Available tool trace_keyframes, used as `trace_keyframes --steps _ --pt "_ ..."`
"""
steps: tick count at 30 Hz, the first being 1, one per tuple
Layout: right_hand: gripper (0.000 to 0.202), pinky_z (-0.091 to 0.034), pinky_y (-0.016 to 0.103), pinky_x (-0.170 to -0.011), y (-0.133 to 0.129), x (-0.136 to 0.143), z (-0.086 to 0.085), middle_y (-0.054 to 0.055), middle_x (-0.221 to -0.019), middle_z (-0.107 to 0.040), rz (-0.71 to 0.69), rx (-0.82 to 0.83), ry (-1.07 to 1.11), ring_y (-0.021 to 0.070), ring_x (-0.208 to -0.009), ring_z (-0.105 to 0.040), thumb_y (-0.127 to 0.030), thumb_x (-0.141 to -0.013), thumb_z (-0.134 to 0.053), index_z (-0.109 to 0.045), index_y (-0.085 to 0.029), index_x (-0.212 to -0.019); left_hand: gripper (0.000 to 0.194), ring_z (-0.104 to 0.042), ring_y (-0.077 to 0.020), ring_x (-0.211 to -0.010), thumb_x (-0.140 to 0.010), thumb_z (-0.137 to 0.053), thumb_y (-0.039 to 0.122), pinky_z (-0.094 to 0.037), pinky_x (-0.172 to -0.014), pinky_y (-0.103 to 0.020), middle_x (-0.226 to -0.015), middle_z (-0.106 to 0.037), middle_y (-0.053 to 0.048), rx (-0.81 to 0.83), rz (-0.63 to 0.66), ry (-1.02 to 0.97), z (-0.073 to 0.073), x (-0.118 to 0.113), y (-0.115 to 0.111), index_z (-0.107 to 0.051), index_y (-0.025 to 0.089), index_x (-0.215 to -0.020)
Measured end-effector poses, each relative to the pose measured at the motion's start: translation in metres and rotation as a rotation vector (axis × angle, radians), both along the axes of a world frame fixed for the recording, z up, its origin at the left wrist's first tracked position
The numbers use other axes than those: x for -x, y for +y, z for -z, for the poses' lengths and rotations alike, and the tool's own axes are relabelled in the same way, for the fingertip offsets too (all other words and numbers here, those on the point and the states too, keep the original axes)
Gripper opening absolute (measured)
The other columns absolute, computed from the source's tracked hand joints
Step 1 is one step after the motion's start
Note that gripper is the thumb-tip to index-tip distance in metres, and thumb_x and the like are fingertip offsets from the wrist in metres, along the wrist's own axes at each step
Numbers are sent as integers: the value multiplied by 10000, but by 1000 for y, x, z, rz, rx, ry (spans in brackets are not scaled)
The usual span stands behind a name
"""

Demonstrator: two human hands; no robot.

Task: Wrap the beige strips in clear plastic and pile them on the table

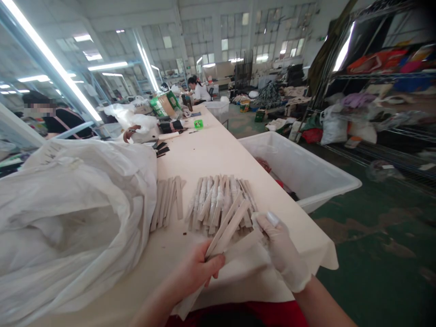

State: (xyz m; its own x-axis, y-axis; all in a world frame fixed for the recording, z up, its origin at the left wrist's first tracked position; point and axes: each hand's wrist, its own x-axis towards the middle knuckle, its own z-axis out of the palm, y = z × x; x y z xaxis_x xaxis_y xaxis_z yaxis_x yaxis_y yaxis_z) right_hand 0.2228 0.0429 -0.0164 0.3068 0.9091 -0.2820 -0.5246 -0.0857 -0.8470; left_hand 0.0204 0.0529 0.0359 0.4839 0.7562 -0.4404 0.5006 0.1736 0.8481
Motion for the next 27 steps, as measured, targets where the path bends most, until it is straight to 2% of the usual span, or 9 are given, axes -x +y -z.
trace_keyframes --steps 6,11,13,16,18,20,23,25,27 --pt "269 -484 240 -633 -2 -2 -4 -4 -752 -659 0 -8 50 156 -672 -593 -393 -675 -743 -649 -190 -824 92 -360 -57 -402 -775 -445 258 -299 -388 -176 -536 -453 69 -38 -28 88 6 7 2 -475 172 -787" --pt "332 -348 231 -418 -5 1 4 -25 -510 -547 19 85 -178 113 -443 -437 -456 -617 -761 -659 -160 -728 114 -377 -73 -432 -795 -428 280 -317 -404 -187 -562 -453 62 -117 -54 119 9 4 -2 -479 178 -797" --pt "346 -318 242 -401 -8 10 5 -29 -444 -492 -16 135 -230 113 -418 -405 -470 -583 -770 -637 -154 -630 120 -396 -81 -457 -796 -434 289 -326 -423 -192 -571 -451 54 -184 -73 132 8 -3 -4 -470 180 -761" --pt "386 -337 248 -419 -12 25 3 -14 -455 -503 -85 147 -282 131 -450 -442 -504 -551 -764 -600 -155 -558 166 -439 -94 -506 -805 -447 323 -351 -469 -202 -598 -471 37 -293 -109 118 9 -12 -4 -453 182 -716" --pt "395 -361 250 -445 -13 29 2 1 -511 -544 -111 106 -290 143 -492 -475 -519 -550 -753 -603 -154 -584 177 -469 -98 -525 -818 -433 332 -378 -501 -209 -634 -514 24 -284 -107 67 11 -13 -4 -467 177 -740" --pt "399 -355 250 -447 -12 28 3 1 -523 -544 -70 93 -296 137 -489 -463 -532 -565 -735 -600 -158 -601 173 -487 -97 -527 -825 -422 321 -397 -519 -215 -671 -554 11 -214 -81 16 14 -10 -5 -494 166 -804" --pt "432 -280 252 -407 -11 26 4 -29 -422 -425 26 192 -371 106 -416 -355 -558 -581 -706 -525 -176 -496 210 -450 -81 -466 -824 -432 332 -372 -476 -206 -635 -547 18 -153 -98 -24 18 -7 -5 -513 145 -873" --pt "457 -265 258 -408 -12 30 3 -36 -399 -377 -22 231 -418 102 -412 -326 -553 -571 -711 -471 -189 -436 235 -401 -70 -419 -817 -451 360 -331 -434 -196 -575 -504 43 -171 -176 -59 21 -8 -5 -516 144 -882" --pt "430 -315 259 -435 -14 35 -1 -20 -435 -431 -154 165 -409 115 -445 -377 -520 -556 -739 -497 -184 -443 243 -363 -65 -392 -798 -486 390 -295 -401 -190 -525 -460 65 -185 -251 -93 22 -9 -5 -513 154 -850"
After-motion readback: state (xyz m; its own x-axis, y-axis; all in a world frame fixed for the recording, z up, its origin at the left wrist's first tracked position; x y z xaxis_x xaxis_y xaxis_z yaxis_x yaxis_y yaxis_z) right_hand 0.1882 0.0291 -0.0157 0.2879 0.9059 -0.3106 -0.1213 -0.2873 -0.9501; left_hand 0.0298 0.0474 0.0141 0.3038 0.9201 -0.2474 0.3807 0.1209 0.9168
